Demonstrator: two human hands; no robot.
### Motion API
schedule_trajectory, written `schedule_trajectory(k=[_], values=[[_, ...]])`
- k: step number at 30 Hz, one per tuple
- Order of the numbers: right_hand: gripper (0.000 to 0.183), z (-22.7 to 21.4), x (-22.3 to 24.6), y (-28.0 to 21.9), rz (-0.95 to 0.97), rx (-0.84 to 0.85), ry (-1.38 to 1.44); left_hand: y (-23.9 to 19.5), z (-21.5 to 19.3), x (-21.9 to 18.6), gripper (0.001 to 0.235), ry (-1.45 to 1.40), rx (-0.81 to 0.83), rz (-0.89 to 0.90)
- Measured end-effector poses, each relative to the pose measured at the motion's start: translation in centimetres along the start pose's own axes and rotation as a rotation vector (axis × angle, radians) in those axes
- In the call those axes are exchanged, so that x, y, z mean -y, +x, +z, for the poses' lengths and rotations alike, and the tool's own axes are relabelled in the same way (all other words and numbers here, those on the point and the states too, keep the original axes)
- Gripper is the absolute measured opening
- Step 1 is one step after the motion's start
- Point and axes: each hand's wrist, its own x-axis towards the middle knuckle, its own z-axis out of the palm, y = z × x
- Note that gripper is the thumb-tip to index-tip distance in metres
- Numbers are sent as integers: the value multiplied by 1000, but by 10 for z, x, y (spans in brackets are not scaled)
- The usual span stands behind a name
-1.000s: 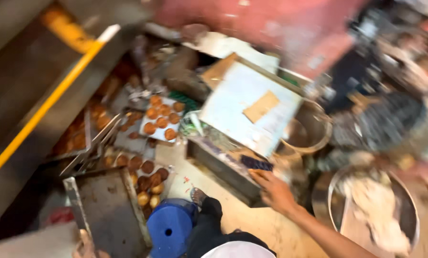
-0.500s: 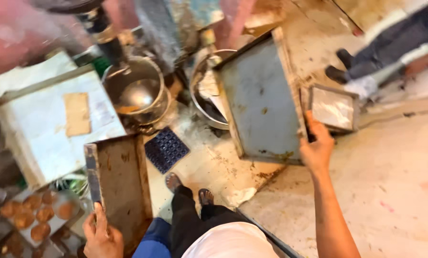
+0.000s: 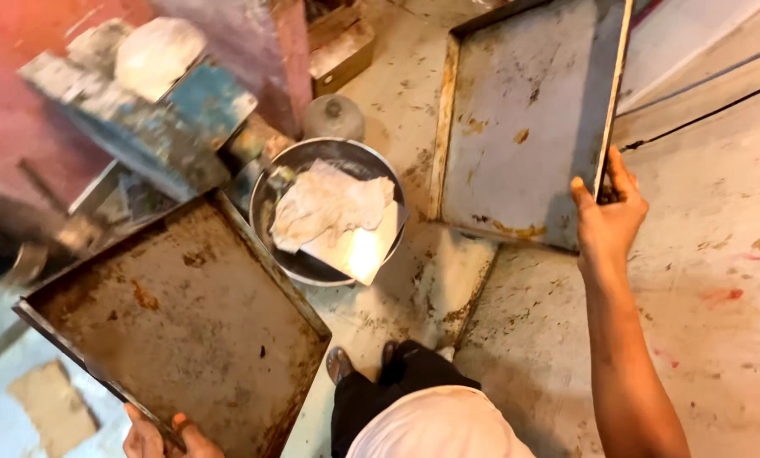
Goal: The person assembles samosas by placing a filling onto square dough sheets, folding them into triangular shapes, and sealing the edges. They then transfer the finished samosas onto metal baking trays. A child briefly appears in the frame and interacts with the person.
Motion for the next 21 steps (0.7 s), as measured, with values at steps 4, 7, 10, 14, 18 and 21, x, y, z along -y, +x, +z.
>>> schedule_trajectory(k=[4,7,10,14,18,21], values=[[60,-13,-6,32,86,-1,-58,65,73,-114,61,264,32,-5],[59,-13,-36,74,235,1,58,118,132,-215,64,166,61,-41],[56,-4,-90,134,358,-9,168,162,199,-300,58,33,98,-187],[45,11,-140,207,559,53,338,189,289,-378,60,-163,86,-197],[37,24,-153,271,738,182,477,202,366,-420,71,-441,144,-310],[38,53,-156,317,861,251,527,231,416,-451,68,-570,224,-346]])
